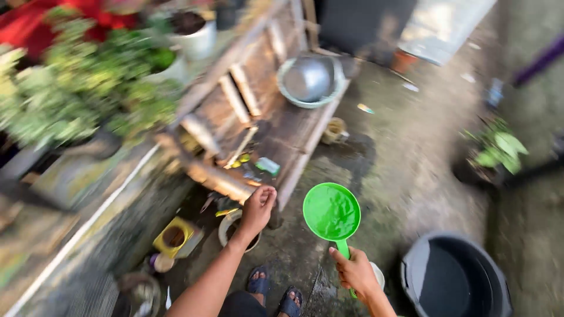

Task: Watering various potted and garden plants using a plastic scoop and a bucket of water.

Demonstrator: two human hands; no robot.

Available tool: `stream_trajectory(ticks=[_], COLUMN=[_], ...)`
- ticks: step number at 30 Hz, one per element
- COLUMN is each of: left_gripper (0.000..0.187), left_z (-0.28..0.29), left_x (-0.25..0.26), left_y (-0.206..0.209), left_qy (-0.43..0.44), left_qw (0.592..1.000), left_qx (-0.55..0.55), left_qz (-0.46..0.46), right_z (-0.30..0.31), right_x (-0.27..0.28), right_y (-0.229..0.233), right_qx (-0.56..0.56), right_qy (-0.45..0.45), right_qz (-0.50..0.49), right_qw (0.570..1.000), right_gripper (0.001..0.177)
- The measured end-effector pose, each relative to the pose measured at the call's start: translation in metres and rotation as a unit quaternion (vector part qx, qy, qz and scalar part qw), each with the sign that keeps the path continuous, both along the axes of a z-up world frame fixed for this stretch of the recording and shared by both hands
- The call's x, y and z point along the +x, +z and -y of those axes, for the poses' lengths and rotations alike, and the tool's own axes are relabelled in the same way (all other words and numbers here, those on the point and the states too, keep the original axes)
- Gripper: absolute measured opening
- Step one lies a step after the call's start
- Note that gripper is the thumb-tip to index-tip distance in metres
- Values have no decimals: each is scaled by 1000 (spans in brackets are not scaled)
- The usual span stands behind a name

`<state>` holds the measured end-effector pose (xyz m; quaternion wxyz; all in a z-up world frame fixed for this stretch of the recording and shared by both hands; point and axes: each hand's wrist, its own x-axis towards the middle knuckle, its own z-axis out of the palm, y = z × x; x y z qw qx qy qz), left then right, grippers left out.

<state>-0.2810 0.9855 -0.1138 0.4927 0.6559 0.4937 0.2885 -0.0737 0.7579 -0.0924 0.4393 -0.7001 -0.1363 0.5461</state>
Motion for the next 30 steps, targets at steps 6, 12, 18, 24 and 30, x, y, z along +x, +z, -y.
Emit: stream_trajectory(ticks=[6, 12, 18, 24, 30], left_gripper=[36, 26, 24, 27, 37], left_z=[33, 93, 167, 242, 310], left_x=[-137, -261, -368, -437, -463], left_y=[15, -3, -4, 17, 27], left_qy=[211, 382, 494, 607, 720], left_qw=[977, 924, 869, 793, 688], left_qx=[-18, -13, -10, -30, -39], left_qz=[7, 29, 13, 40, 81], right_z=[-59, -96, -100, -108, -122], right_x=[-57, -157, -269, -368, -453], right_y=[18, 22, 22, 18, 9], right_qx=[-17, -32, -19, -77, -50], right_qy=[152, 289, 415, 546, 694], right_qz=[-33, -23, -34, -5, 40], right_qw=[988, 956, 909, 834, 717], right_gripper=[36, 39, 43, 22, 32])
